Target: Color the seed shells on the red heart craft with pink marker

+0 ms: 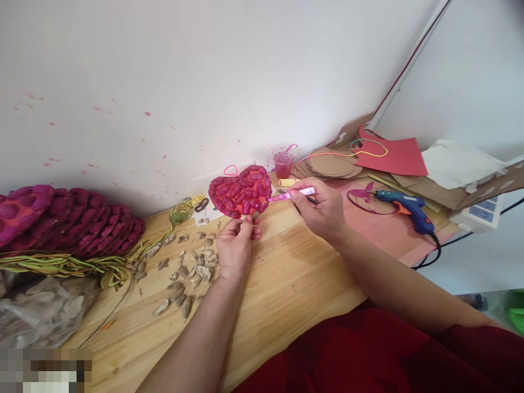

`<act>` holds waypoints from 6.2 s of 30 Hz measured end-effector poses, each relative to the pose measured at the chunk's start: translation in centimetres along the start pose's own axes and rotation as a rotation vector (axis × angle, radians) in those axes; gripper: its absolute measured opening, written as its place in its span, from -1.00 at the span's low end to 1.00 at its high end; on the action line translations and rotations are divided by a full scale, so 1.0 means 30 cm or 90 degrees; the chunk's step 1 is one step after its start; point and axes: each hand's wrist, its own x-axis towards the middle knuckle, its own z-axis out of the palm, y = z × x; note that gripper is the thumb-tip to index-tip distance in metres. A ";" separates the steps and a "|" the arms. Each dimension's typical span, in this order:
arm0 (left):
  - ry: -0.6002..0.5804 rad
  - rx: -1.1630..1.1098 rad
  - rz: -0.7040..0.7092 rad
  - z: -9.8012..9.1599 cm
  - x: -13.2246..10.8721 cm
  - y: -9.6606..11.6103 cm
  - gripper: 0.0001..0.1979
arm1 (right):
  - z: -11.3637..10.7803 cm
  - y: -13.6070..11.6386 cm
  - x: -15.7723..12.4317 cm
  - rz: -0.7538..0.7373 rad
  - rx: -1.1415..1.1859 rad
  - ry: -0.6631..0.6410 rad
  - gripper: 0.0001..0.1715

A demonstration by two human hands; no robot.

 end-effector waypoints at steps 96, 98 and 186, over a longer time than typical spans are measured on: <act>-0.003 0.148 0.068 0.006 -0.011 0.013 -0.69 | 0.001 -0.008 -0.001 -0.083 -0.043 -0.053 -0.94; -0.001 0.150 0.068 0.008 -0.012 0.017 -0.69 | 0.001 -0.013 -0.001 -0.084 -0.025 -0.061 -0.95; -0.017 0.151 0.050 0.002 -0.007 0.007 -0.70 | 0.011 -0.026 0.007 0.031 0.069 -0.122 -0.91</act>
